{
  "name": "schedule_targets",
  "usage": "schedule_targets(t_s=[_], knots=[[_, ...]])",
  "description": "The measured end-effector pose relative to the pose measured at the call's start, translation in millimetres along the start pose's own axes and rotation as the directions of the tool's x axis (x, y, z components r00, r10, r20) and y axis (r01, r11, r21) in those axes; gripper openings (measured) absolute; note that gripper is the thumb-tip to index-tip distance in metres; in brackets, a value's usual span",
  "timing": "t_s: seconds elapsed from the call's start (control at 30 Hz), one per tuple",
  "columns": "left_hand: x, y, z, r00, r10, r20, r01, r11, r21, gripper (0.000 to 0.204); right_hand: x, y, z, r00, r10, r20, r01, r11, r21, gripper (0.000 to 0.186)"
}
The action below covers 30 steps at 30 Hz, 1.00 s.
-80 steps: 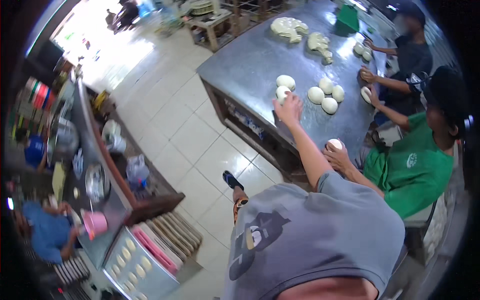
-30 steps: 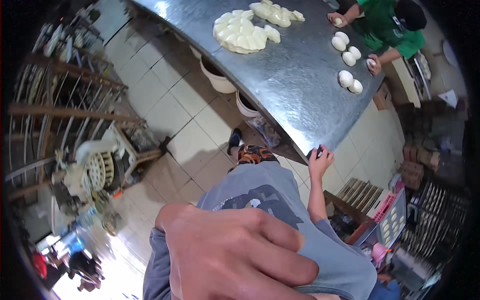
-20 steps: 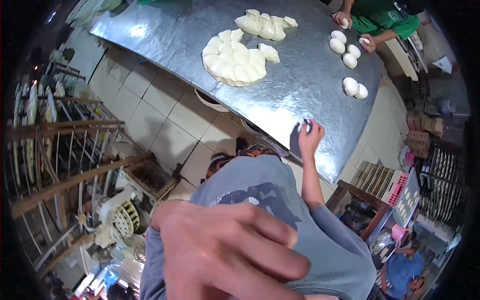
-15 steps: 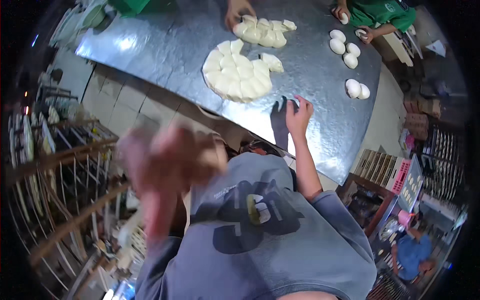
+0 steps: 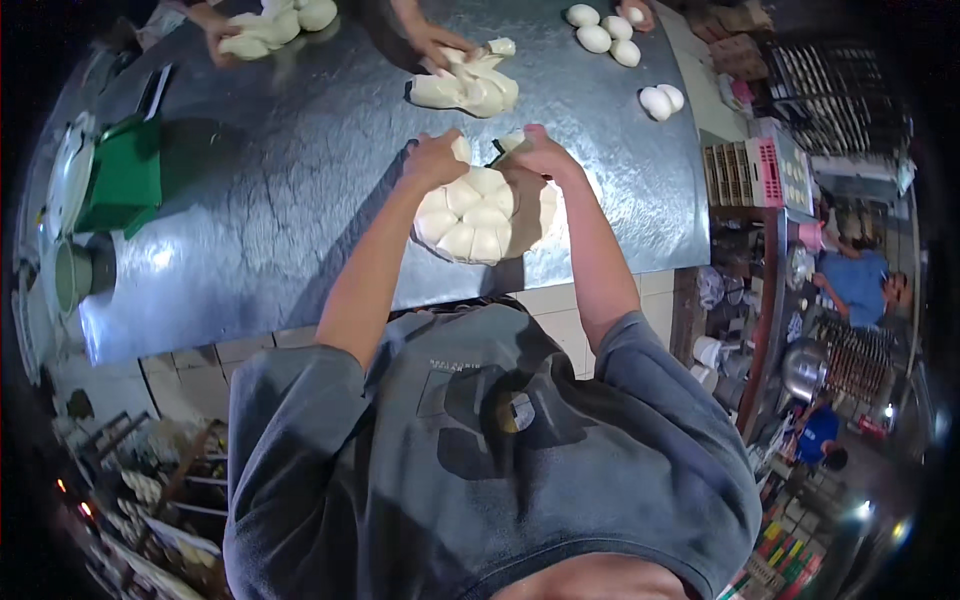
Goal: Process dough balls through an industrial shaping machine and arrange them on baking trays.
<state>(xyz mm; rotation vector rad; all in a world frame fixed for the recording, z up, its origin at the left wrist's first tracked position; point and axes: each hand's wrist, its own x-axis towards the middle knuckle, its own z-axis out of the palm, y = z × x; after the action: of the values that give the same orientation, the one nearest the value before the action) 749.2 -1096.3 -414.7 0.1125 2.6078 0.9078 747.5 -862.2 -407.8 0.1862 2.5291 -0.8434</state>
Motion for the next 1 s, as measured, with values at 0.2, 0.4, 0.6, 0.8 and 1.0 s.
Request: schedule_targets(t_s=[0.2, 0.4, 0.6, 0.8, 1.0], knots=[[-47, 41, -107, 0.924, 0.16, -0.347, -0.287, 0.891, -0.353, 0.036, 19, 38, 26, 0.984, 0.163, -0.066, -0.086, 0.773, 0.629, 0.053], [-169, -34, -162, 0.532, -0.153, -0.833, -0.574, 0.658, -0.488, 0.04, 2, -15, 1, 0.624, -0.084, -0.777, 0.433, 0.864, 0.255, 0.035], [-215, -109, -48, 0.924, -0.061, -0.377, 0.054, 0.998, -0.029, 0.057, -101, -105, -141, 0.052, -0.159, -0.986, 0.478, 0.871, -0.115, 0.064], [-207, -69, 11, 0.752, 0.139, -0.645, 0.117, 0.934, 0.338, 0.063, -162, -23, -183, -0.255, 0.001, -0.967, 0.626, 0.763, -0.165, 0.068], [-176, -88, 32, 0.747, 0.231, -0.623, 0.241, 0.78, 0.578, 0.062, -202, 123, -4, 0.795, 0.113, -0.596, -0.338, 0.899, -0.28, 0.068]])
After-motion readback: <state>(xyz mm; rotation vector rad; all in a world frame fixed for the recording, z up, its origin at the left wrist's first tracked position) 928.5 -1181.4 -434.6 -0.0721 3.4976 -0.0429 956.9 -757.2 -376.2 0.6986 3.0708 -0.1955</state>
